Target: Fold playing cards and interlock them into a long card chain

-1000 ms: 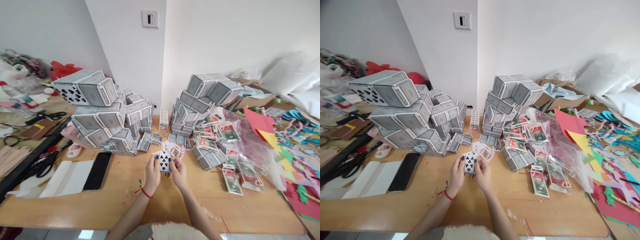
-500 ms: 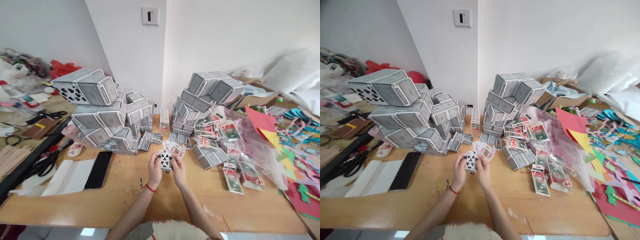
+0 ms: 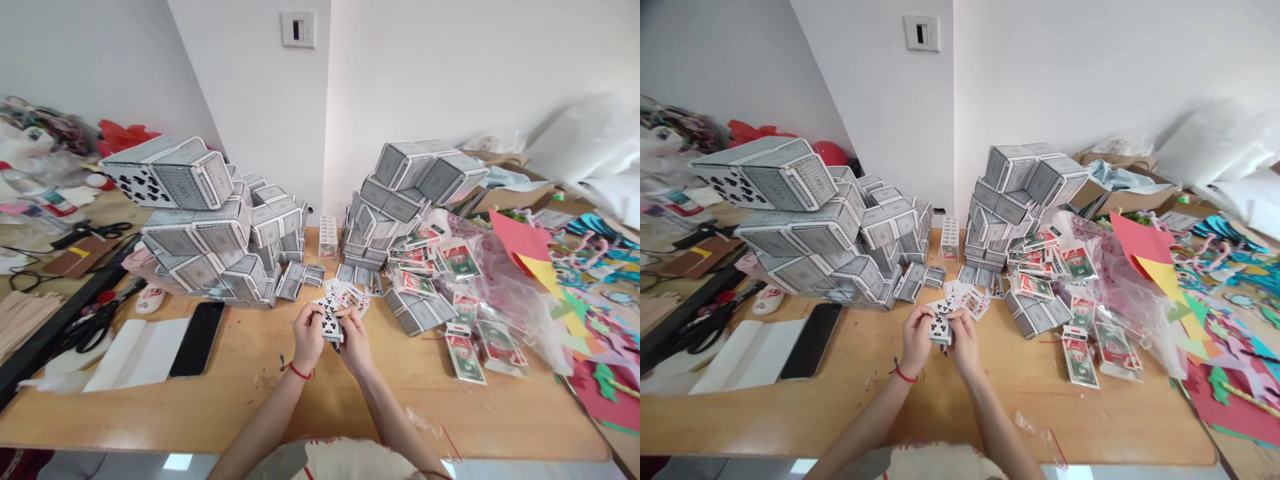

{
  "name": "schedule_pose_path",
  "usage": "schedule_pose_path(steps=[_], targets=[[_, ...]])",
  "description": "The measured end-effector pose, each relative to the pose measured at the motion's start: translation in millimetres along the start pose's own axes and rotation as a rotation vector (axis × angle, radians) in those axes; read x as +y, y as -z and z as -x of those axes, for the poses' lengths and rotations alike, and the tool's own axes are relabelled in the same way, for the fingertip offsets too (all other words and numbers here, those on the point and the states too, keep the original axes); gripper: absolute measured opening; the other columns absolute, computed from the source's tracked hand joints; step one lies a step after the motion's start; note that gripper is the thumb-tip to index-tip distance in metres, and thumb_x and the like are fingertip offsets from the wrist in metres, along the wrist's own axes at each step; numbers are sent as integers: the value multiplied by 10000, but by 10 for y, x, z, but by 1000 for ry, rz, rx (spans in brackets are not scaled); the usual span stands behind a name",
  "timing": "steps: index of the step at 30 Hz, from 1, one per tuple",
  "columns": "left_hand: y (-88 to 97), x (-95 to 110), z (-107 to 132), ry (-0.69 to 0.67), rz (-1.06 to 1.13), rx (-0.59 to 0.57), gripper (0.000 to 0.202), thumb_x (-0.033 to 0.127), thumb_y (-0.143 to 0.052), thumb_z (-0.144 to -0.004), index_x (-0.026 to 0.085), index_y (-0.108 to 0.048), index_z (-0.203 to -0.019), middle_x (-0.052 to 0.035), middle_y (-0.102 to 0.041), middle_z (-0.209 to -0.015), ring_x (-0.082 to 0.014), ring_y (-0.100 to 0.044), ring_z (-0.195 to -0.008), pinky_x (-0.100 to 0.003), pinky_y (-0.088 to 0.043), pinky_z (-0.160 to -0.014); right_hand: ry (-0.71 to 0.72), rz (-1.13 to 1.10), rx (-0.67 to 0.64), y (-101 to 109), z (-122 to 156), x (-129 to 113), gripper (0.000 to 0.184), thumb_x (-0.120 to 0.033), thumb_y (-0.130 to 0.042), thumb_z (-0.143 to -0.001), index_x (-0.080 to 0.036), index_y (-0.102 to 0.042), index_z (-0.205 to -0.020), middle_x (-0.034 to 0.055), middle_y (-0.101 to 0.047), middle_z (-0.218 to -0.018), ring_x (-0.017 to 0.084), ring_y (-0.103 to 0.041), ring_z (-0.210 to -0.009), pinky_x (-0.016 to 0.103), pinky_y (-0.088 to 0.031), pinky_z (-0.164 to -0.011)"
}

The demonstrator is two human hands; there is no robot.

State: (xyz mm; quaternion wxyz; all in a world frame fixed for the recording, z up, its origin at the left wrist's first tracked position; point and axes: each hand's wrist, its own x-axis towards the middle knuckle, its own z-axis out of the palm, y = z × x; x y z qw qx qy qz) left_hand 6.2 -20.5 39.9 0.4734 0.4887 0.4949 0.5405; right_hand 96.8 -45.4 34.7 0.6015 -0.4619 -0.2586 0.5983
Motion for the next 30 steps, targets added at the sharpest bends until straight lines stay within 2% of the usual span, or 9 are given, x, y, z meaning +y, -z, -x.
schedule_pose_path(steps=[4,7,12,14,17,21,25,30], targets=[[104,19,-24,-32,-32,-113,107,235,-434,-682,181,-506,-625,18,-473,-575,-105,-428,-508,-215,-333,-486,-146,-46,-186,88,-18,-29,197,-377,-424,-701,-221,-435,-822,-28,-549,-587,127,-517,-391,215,-376,-317],[198,47,-60,-88,-68,-229,128,224,-418,-677,176,-510,-601,9,-472,-559,-108,-415,-500,-223,-326,-491,-259,42,-307,143,-56,-75,289,-452,-442,-730,-200,-453,-869,-12,-583,-588,142,-561,-400,209,-391,-313],[277,89,-128,-85,-74,-378,150,227,-419,-674,172,-497,-558,14,-461,-513,-101,-392,-465,-224,-314,-481,-225,181,-465,170,-114,-113,342,-495,-518,-727,-160,-488,-788,-2,-578,-589,117,-565,-404,155,-353,-275],[270,93,-144,-50,-31,-339,125,247,-435,-695,168,-528,-665,16,-491,-553,-104,-422,-486,-217,-328,-486,-176,220,-452,174,-134,-97,354,-500,-530,-719,-150,-511,-766,-12,-558,-578,99,-547,-402,156,-382,-287],[241,73,-152,17,6,-206,221,315,-440,-739,160,-544,-856,-3,-566,-682,-122,-501,-583,-219,-376,-533,-77,274,-352,171,-152,-49,355,-495,-541,-714,-143,-548,-759,-20,-530,-589,82,-526,-425,183,-457,-339],[195,9,-120,83,-95,-220,250,368,-491,-739,138,-582,-777,-18,-598,-707,-133,-536,-640,-221,-410,-575,4,275,-271,131,-139,-4,338,-479,-542,-715,-154,-576,-800,-4,-538,-645,98,-550,-486,220,-505,-397],[141,-29,-60,4,-252,-142,217,344,-513,-744,146,-601,-754,-22,-620,-720,-136,-558,-679,-219,-426,-620,18,240,-237,78,-112,6,291,-428,-563,-705,-168,-608,-828,3,-553,-644,113,-560,-523,227,-511,-414],[92,-28,-30,-98,-329,-80,223,318,-482,-770,156,-635,-773,-34,-652,-731,-131,-581,-668,-208,-437,-616,28,224,-143,48,-112,27,254,-386,-573,-700,-158,-652,-778,9,-577,-604,108,-538,-485,206,-482,-385]])
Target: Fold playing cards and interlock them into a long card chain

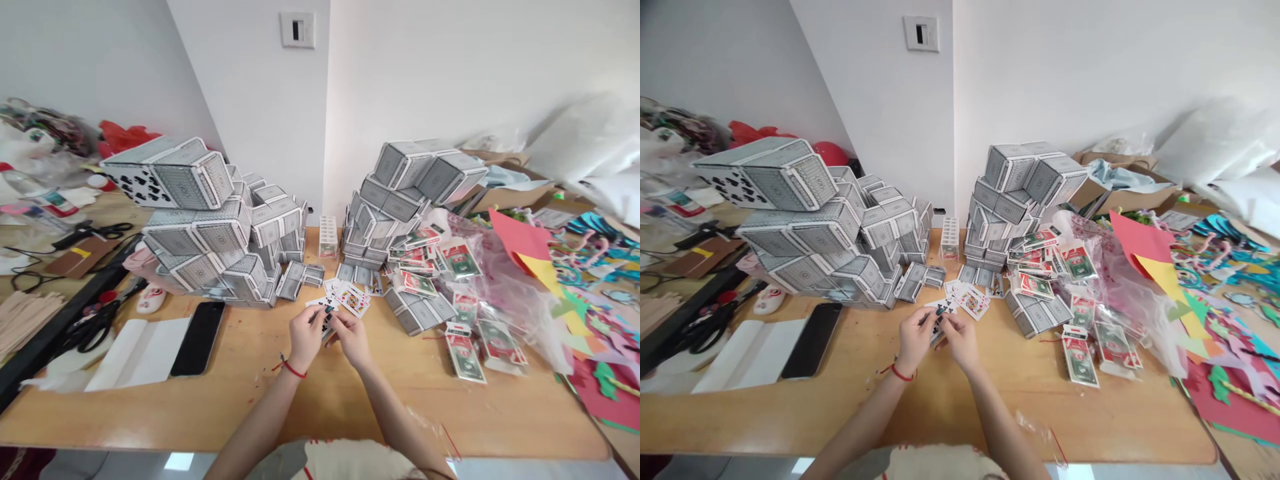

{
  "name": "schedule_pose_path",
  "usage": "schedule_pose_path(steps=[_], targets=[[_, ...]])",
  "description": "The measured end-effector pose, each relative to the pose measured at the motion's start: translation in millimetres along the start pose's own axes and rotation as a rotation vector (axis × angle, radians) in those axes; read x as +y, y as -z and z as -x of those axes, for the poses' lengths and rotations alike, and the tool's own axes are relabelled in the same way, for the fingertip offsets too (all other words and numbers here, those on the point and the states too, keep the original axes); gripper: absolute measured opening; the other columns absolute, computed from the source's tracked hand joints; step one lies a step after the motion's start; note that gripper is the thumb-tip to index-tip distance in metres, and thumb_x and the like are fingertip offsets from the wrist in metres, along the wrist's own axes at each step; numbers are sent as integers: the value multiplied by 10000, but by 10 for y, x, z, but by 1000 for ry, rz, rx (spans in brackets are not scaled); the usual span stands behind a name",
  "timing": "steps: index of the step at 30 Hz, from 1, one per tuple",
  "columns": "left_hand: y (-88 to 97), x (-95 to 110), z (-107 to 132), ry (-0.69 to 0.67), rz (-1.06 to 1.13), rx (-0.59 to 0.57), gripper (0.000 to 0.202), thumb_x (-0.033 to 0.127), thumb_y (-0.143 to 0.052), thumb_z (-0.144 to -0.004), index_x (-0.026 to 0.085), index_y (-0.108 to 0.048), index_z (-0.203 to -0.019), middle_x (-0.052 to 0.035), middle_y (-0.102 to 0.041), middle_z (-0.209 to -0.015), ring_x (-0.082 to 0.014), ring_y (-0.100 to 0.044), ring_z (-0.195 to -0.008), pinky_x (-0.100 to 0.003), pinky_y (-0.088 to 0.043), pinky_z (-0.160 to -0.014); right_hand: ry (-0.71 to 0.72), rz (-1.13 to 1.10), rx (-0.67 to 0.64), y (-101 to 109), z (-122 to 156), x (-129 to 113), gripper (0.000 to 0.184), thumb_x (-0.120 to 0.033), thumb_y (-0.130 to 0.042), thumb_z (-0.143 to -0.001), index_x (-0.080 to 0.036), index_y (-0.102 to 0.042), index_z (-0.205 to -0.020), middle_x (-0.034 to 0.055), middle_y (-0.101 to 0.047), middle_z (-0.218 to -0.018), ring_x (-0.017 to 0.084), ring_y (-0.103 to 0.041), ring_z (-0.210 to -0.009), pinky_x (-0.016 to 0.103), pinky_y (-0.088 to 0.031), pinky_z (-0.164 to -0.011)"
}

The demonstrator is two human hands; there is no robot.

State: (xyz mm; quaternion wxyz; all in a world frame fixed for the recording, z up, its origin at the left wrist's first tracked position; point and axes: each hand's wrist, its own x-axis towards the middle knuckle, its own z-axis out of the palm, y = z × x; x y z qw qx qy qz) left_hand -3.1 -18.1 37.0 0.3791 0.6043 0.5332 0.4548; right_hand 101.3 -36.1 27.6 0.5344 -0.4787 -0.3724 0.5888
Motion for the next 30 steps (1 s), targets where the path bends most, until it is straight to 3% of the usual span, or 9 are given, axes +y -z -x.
schedule_pose_path(steps=[5,10,14,18,21,24,28,30], targets=[[-18,6,-24,32,-14,103,226,317,-494,-747,152,-644,-710,-20,-642,-653,-115,-555,-585,-193,-416,-553,28,-56,-97,-3,39,-54,267,-382,-558,-731,-161,-675,-825,11,-605,-604,119,-559,-494,251,-501,-472],[-32,-23,-62,167,92,81,245,339,-524,-699,143,-610,-580,10,-575,-534,-101,-501,-517,-184,-369,-478,30,-84,-238,41,107,-104,313,-403,-575,-727,-167,-666,-911,43,-632,-755,148,-600,-600,305,-519,-562],[-54,-71,-78,234,170,59,251,342,-539,-669,136,-584,-533,14,-551,-503,-99,-485,-490,-190,-357,-462,31,-58,-156,54,107,-34,313,-413,-601,-696,-165,-671,-874,45,-632,-746,162,-608,-615,299,-525,-534],[-58,-126,-83,208,131,35,250,348,-513,-704,138,-617,-614,-13,-609,-593,-124,-533,-575,-206,-395,-530,5,-39,-6,21,81,77,331,-434,-598,-678,-163,-652,-861,41,-633,-748,174,-612,-617,286,-525,-482],[-54,-183,-79,218,77,86,290,380,-470,-747,145,-590,-625,-13,-595,-589,-126,-527,-578,-210,-396,-539,-58,-32,51,-1,76,160,374,-426,-636,-636,-164,-599,-900,31,-638,-729,175,-610,-609,269,-515,-449],[-61,-242,-63,254,87,108,321,416,-449,-762,147,-550,-619,-11,-567,-566,-129,-524,-569,-214,-400,-528,-107,16,110,17,65,226,354,-423,-661,-596,-156,-575,-811,13,-627,-607,166,-596,-539,263,-500,-447],[-59,-291,-17,206,236,-49,246,333,-526,-730,147,-560,-887,-62,-634,-839,-164,-592,-783,-252,-462,-672,-96,94,121,112,14,250,287,-409,-618,-610,-153,-601,-739,25,-639,-608,165,-587,-532,251,-473,-455],[-36,-309,12,157,230,-152,316,238,-542,-715,167,-520,-1023,-74,-624,-958,-168,-592,-872,-275,-466,-749,-92,155,119,165,-14,245,264,-379,-586,-628,-154,-623,-760,17,-636,-592,154,-569,-508,235,-446,-436]])
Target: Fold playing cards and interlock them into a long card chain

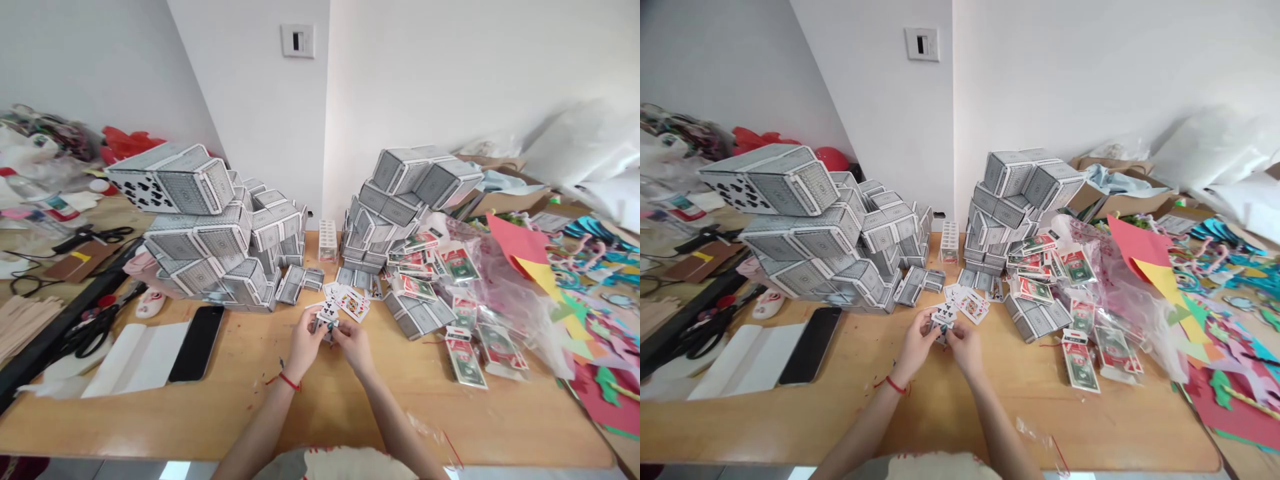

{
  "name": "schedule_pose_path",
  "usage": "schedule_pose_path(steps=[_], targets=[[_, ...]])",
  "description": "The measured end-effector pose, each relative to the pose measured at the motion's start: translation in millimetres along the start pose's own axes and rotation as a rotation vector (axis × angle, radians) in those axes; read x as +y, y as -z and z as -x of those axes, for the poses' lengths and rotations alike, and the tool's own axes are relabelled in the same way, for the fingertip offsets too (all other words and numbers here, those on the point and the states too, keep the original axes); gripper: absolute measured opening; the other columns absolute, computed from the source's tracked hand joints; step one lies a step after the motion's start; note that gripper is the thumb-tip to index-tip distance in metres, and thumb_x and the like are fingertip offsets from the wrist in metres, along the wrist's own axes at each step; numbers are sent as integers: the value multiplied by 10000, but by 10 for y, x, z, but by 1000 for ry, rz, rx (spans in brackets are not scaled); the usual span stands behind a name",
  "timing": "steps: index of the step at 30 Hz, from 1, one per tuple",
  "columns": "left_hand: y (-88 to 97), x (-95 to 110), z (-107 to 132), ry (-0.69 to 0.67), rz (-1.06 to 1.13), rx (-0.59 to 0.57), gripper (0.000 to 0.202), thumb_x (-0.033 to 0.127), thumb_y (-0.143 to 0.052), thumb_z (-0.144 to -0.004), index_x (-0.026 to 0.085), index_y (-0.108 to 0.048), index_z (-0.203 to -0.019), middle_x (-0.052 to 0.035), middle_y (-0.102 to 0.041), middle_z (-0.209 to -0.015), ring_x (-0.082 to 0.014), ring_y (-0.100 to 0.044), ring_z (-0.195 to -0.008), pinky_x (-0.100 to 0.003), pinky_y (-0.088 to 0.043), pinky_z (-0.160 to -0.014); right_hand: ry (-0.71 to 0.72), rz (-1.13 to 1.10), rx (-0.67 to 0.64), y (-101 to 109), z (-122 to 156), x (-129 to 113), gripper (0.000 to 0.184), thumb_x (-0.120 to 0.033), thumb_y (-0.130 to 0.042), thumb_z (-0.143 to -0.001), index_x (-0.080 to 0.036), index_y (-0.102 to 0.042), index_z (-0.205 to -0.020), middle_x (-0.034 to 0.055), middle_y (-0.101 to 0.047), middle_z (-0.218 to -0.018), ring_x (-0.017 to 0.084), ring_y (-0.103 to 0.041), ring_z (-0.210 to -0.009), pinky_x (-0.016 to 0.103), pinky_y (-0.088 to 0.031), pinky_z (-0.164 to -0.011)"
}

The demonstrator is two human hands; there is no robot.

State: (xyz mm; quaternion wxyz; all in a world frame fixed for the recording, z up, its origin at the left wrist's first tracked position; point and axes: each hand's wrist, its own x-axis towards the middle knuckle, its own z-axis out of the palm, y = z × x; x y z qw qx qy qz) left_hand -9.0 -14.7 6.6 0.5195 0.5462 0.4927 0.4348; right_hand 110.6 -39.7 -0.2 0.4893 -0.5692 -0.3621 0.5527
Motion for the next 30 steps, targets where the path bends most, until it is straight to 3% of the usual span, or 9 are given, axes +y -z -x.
schedule_pose_path(steps=[3,8,11,16,20,24,30], targets=[[47,-19,46,-32,-167,-87,352,162,-493,-735,190,-504,-1085,-75,-632,-959,-172,-601,-871,-291,-473,-756,-6,79,0,51,-31,14,239,-320,-552,-635,-157,-646,-781,-6,-607,-524,136,-530,-457,216,-401,-400],[91,-7,92,-128,-509,-95,392,106,-391,-773,181,-482,-1147,-103,-622,-994,-194,-589,-892,-331,-459,-779,-1,70,-10,72,-36,67,206,-198,-522,-614,-182,-661,-764,-30,-601,-536,93,-450,-372,207,-373,-365],[100,35,98,-168,-595,-107,437,69,-357,-767,185,-459,-1176,-100,-614,-1013,-185,-585,-895,-327,-459,-785,-10,36,-46,85,-31,49,203,-175,-512,-616,-184,-669,-744,-39,-579,-492,87,-438,-350,208,-374,-366],[124,120,84,-281,-630,-83,299,134,-401,-789,221,-559,-1028,-65,-568,-1104,-184,-532,-1012,-328,-420,-867,-29,-25,-201,137,14,-92,184,-251,-568,-652,-176,-665,-790,-36,-584,-530,93,-474,-425,214,-412,-432],[139,153,75,-246,-582,-123,212,206,-406,-816,208,-597,-910,-46,-648,-899,-165,-598,-825,-290,-462,-751,-114,-294,-307,168,95,-171,221,-336,-619,-681,-169,-633,-825,4,-635,-696,120,-563,-603,242,-456,-573],[135,159,86,-208,-511,-132,219,197,-395,-820,198,-591,-918,-44,-660,-884,-153,-606,-789,-269,-463,-720,-270,-559,-400,159,157,-155,294,-373,-619,-706,-178,-580,-924,46,-647,-836,164,-605,-764,328,-469,-691],[150,157,110,-228,-484,-190,247,162,-409,-796,199,-570,-980,-46,-641,-976,-159,-583,-905,-296,-447,-808,-318,-605,-375,165,149,-70,267,-330,-662,-678,-167,-588,-876,46,-652,-814,166,-614,-785,319,-471,-732]])
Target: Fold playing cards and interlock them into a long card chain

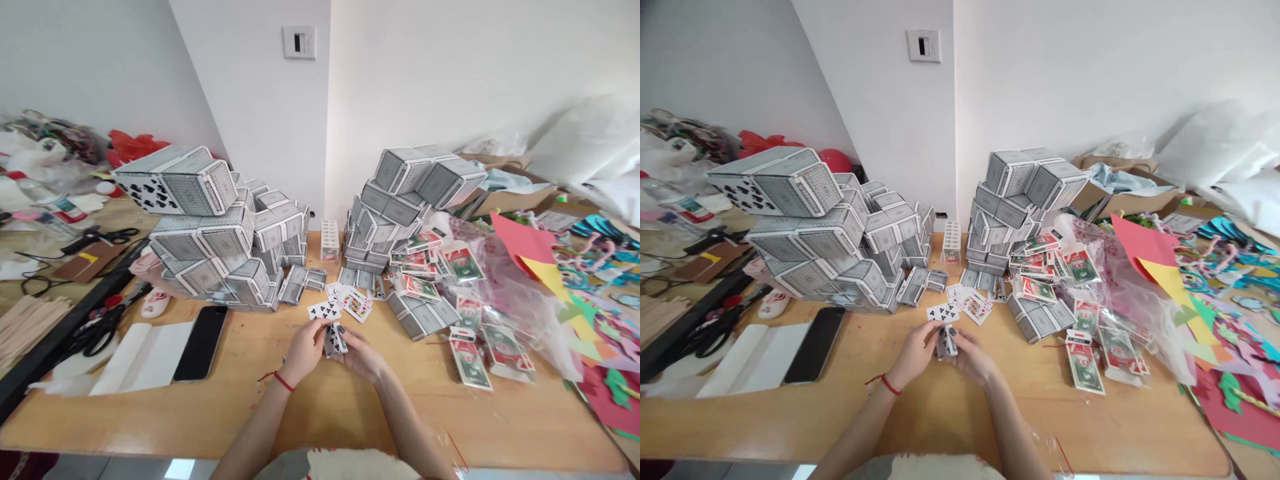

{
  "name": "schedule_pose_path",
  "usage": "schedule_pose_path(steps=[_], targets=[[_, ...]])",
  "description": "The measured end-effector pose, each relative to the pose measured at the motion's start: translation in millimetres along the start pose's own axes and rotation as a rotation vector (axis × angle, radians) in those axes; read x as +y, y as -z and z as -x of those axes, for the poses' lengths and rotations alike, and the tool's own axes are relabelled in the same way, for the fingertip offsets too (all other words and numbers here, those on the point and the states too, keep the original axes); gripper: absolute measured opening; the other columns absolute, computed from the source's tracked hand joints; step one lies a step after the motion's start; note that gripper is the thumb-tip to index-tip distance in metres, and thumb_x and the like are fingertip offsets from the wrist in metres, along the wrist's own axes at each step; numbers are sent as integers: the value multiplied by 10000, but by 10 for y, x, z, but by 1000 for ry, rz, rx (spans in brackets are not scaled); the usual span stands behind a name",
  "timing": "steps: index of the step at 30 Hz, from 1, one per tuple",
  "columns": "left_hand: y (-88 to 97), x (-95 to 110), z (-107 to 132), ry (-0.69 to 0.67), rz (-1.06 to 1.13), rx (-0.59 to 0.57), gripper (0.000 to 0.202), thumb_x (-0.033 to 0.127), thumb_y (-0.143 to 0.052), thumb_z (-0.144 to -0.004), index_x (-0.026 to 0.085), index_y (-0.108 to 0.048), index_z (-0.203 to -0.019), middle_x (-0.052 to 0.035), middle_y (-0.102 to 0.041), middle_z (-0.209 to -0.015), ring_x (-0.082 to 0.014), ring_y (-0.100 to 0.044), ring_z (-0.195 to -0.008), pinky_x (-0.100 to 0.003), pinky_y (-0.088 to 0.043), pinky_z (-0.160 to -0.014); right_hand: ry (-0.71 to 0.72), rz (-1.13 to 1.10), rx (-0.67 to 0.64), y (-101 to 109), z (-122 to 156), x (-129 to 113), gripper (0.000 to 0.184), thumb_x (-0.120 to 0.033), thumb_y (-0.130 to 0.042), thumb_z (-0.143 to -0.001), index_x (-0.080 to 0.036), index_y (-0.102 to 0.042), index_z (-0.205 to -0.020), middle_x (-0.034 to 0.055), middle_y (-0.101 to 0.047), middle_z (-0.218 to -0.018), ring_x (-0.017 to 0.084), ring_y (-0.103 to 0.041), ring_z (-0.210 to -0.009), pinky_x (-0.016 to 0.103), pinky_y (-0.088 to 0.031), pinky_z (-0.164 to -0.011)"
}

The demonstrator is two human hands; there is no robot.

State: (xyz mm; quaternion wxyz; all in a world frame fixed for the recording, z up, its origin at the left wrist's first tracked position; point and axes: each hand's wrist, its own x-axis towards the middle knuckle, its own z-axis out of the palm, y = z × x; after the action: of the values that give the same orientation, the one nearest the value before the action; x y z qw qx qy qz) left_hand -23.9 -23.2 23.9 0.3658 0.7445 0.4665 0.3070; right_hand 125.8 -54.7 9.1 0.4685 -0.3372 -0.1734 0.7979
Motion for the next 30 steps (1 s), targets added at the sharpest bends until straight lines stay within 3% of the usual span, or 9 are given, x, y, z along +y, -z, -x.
schedule_pose_path(steps=[6,10,15,18,20,24,30], targets=[[10,-5,6,21,-98,29,239,196,-471,-768,219,-591,-973,-35,-655,-957,-174,-593,-891,-317,-449,-820,-13,49,22,4,-11,-38,230,-323,-665,-673,-155,-603,-818,26,-640,-703,166,-617,-713,311,-476,-685],[29,4,-1,18,-140,89,236,182,-506,-739,224,-603,-949,-34,-666,-927,-174,-610,-848,-305,-468,-779,47,55,126,12,-74,-34,245,-320,-700,-630,-154,-602,-782,19,-644,-713,140,-606,-668,280,-471,-660],[57,-75,-12,70,-66,242,179,197,-509,-735,186,-582,-898,-44,-666,-866,-143,-627,-764,-277,-496,-733,184,52,339,113,-128,-56,256,-350,-706,-610,-163,-578,-727,6,-638,-672,136,-593,-613,263,-480,-599],[60,-128,-22,105,-15,332,182,223,-533,-722,169,-558,-894,-59,-658,-869,-148,-629,-777,-286,-504,-732,185,57,351,118,-89,-95,282,-372,-685,-629,-180,-584,-809,19,-650,-724,172,-610,-651,308,-498,-605],[49,-126,-24,112,26,308,177,234,-534,-725,169,-543,-889,-60,-654,-868,-148,-630,-777,-285,-507,-725,181,53,322,71,-56,-114,313,-376,-676,-639,-187,-585,-871,32,-655,-789,192,-621,-685,336,-506,-618],[12,-25,-9,69,52,118,126,221,-514,-740,184,-531,-860,-43,-641,-872,-141,-620,-792,-279,-501,-730,179,46,250,-56,-39,-108,365,-384,-678,-637,-169,-588,-919,64,-655,-890,200,-625,-737,347,-500,-654],[27,143,13,-87,-44,-47,93,153,-575,-675,199,-518,-732,-47,-587,-1032,-184,-526,-1000,-332,-441,-843,217,99,262,-68,-84,-55,355,-377,-698,-612,-175,-603,-888,20,-652,-749,153,-597,-643,255,-448,-578]])
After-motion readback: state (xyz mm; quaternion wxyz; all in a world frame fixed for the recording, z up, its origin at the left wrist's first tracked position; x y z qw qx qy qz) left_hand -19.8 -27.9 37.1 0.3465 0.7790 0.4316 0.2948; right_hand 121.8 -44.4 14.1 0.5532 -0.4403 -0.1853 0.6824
